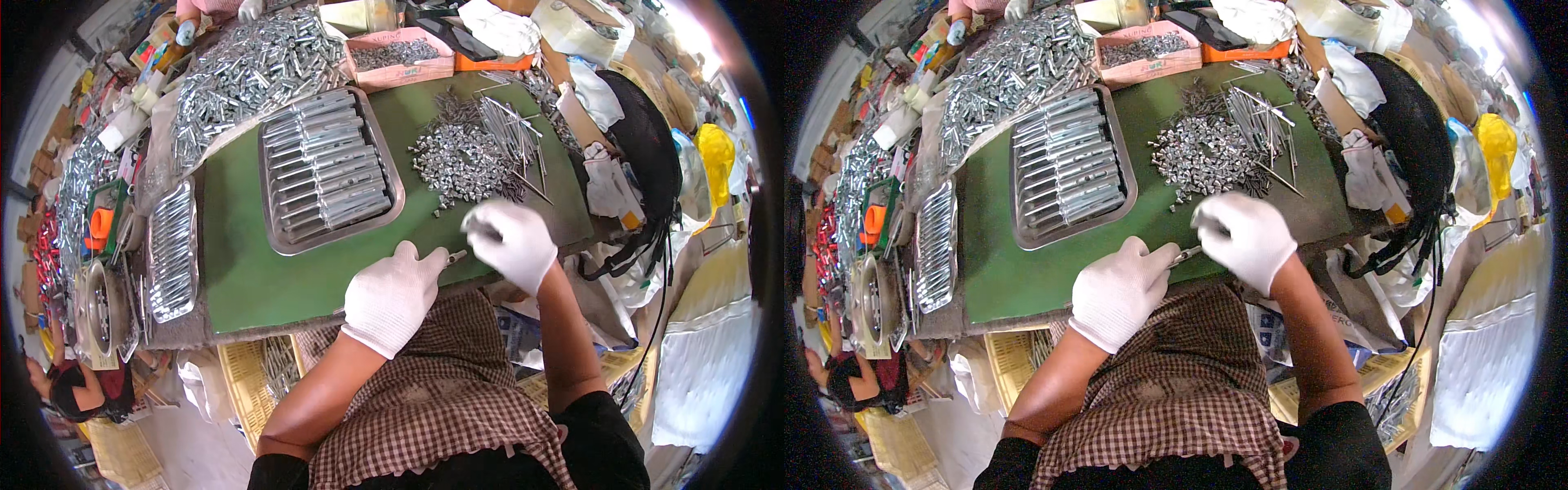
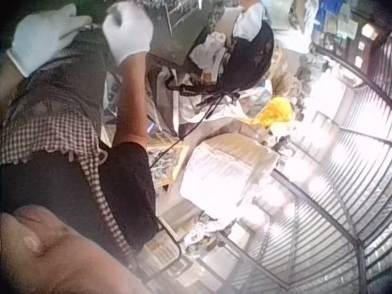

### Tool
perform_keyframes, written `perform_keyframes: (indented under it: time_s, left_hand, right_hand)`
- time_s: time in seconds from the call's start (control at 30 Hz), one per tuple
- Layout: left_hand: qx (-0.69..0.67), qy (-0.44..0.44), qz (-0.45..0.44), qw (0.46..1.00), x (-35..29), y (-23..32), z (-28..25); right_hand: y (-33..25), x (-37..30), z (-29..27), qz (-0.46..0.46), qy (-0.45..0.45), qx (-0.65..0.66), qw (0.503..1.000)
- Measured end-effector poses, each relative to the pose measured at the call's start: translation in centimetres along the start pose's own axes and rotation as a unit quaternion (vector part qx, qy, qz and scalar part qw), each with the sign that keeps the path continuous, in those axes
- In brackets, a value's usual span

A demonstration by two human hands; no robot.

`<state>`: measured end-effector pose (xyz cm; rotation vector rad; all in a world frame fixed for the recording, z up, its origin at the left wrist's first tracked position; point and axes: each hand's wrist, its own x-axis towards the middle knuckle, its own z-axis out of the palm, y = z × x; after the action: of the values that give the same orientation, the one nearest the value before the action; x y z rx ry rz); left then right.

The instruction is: Assembling small metal components, possibly door latches or bolts, on a workshop table.

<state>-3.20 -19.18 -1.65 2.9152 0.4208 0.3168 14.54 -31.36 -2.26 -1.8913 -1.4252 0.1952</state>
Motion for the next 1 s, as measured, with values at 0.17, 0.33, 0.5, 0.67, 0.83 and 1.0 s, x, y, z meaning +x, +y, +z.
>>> perform_keyframes:
  time_s: [0.17, 0.33, 0.5, 0.67, 0.83, 1.0]
  left_hand:
    - [-0.022, 0.004, -0.001, 1.000, 0.0, 0.3, 0.0]
    - [-0.029, -0.008, -0.005, 1.000, -0.3, 0.4, -0.1]
    - [-0.041, -0.011, -0.007, 0.999, -0.1, 0.4, -0.1]
    - [-0.030, 0.005, 0.001, 1.000, -0.1, 0.4, -0.1]
    - [-0.041, 0.008, -0.011, 0.999, -0.1, 0.5, 0.2]
    - [-0.044, 0.019, -0.010, 0.999, -0.2, 0.5, 0.4]
  right_hand:
    - [-1.1, -1.4, 1.1, 0.014, -0.052, -0.012, 0.998]
    - [-1.5, -1.5, 1.3, 0.031, -0.028, 0.017, 0.999]
    - [-1.1, -1.9, 1.7, 0.017, -0.016, -0.006, 1.000]
    - [0.2, -1.0, 1.7, 0.052, 0.092, -0.010, 0.994]
    - [1.8, 2.3, 1.3, 0.196, 0.121, -0.172, 0.958]
    - [0.9, 1.4, 1.4, 0.177, 0.042, -0.243, 0.953]
